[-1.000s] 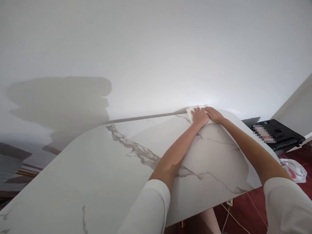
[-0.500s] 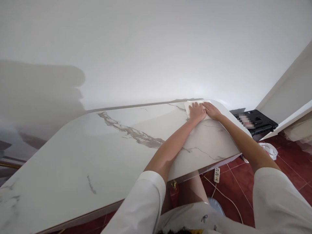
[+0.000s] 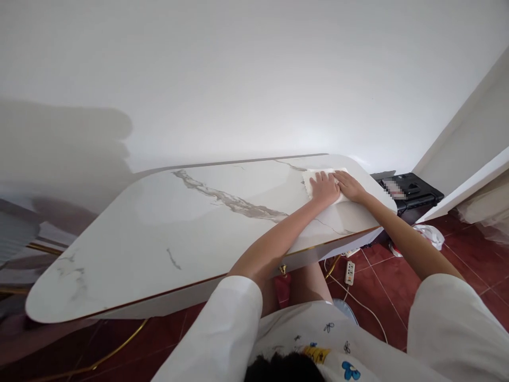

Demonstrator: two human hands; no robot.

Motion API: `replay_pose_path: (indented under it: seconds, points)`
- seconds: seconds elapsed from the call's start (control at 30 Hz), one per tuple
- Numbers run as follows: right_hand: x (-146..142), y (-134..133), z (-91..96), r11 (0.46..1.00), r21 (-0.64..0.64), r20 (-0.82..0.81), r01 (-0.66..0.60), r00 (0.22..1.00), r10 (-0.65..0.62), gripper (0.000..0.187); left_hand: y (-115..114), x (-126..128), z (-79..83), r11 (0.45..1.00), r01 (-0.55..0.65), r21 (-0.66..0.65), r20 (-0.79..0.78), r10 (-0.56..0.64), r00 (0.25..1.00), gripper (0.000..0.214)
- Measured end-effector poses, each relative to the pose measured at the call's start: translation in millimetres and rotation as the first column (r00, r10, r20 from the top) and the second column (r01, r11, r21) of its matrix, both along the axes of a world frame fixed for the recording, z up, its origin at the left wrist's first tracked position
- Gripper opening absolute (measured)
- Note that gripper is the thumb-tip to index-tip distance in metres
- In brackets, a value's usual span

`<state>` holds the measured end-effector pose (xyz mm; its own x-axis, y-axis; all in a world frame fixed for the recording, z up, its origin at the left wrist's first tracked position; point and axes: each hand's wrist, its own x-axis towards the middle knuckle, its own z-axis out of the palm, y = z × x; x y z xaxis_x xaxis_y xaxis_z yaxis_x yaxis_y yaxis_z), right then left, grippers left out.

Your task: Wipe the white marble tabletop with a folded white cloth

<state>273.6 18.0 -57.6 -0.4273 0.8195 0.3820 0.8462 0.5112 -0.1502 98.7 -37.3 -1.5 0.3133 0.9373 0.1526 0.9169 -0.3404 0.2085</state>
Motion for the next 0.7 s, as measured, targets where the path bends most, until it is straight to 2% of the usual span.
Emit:
replay_pose_path:
  seconds: [0.17, 0.47, 0.6, 0.7]
  points:
    - [-1, -26, 1.6, 0.999, 0.026, -0.006, -0.045, 0.999, 0.045, 0.055, -23, 0, 0.7, 1.0, -0.009, -0.029, -0.001, 0.009, 1.0, 0.056]
    - [-4, -75, 5.7, 0.999, 0.036, -0.001, -0.03, 1.0, 0.03, 0.054, -64, -1, 0.0, 1.0, -0.002, 0.027, 0.025, 0.001, 1.0, 0.056]
    - [-3, -94, 5.3, 1.0, 0.013, -0.002, 0.011, 1.0, -0.011, 0.054, -83, -1, 1.9, 1.0, 0.006, -0.003, -0.001, -0.006, 1.0, 0.057]
    - [0, -106, 6.8, 1.0, -0.003, 0.024, -0.011, 1.0, 0.011, 0.056, -96, 1, 2.9, 1.0, 0.006, -0.014, -0.02, -0.007, 1.0, 0.059]
